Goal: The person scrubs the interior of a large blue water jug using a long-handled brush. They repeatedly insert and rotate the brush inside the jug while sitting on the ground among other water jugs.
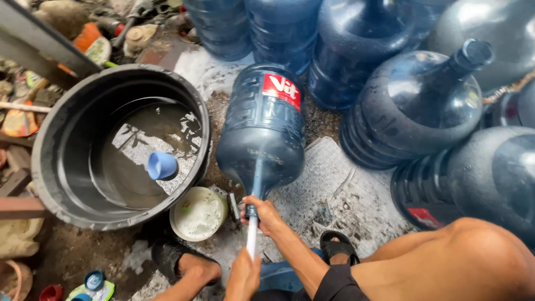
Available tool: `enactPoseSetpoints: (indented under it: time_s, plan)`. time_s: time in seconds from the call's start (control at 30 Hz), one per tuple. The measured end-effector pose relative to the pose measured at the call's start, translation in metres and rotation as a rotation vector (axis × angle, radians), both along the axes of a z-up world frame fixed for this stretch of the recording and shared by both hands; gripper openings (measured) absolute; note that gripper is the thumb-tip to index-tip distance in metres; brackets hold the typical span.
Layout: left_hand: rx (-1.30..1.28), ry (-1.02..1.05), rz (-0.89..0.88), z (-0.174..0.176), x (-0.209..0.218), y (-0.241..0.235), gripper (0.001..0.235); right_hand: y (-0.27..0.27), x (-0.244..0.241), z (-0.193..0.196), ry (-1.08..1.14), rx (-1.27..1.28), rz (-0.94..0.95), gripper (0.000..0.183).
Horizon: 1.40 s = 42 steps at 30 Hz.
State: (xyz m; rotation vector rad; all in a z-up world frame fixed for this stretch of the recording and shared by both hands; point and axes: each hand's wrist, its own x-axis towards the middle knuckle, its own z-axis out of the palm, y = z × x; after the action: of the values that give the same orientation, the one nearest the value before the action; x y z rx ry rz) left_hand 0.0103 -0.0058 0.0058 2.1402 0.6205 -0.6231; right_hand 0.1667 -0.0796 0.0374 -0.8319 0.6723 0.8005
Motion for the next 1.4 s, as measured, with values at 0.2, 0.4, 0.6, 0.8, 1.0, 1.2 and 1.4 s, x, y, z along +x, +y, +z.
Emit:
enactPoseSetpoints:
  time_s: [0.2,0.4,0.6,0.8,1.0,1.2,1.4]
  plan:
    - [-1.033,0.25,0.704,0.027,0.044,-0.017,0.019,-0.015,0.008,-0.003,-0.01,0.098,0.06,0.016]
    - [-0.517,0.227,0.38,0.053,0.05,-0.011,0.007,-0.011,-0.003,-0.019,0.0,0.106,0.014,0.013]
    - [-0.013,0.236,0.102,0.058,0.048,-0.013,0.031,-0.013,0.001,-0.002,0.052,0.037,0.056,0.011]
    - [-1.285,0.214,0.676,0.008,0.032,0.008,0.017,-0.011,0.001,-0.012,-0.01,0.169,-0.01,0.013]
    - [-0.012,0.126,-0.001,0.037,0.047,-0.007,0.029,-0.014,-0.002,-0.008,0.027,0.015,0.096,0.009]
    - [-1.173,0.178,0.688,0.023,0.04,-0.013,0.019,-0.013,0.007,-0.024,0.006,0.14,-0.004,0.012]
    - [-0.693,0.257,0.577,-0.011,-0.017,-0.001,0.021,-0.017,-0.001,-0.02,0.017,0.131,-0.006,0.011]
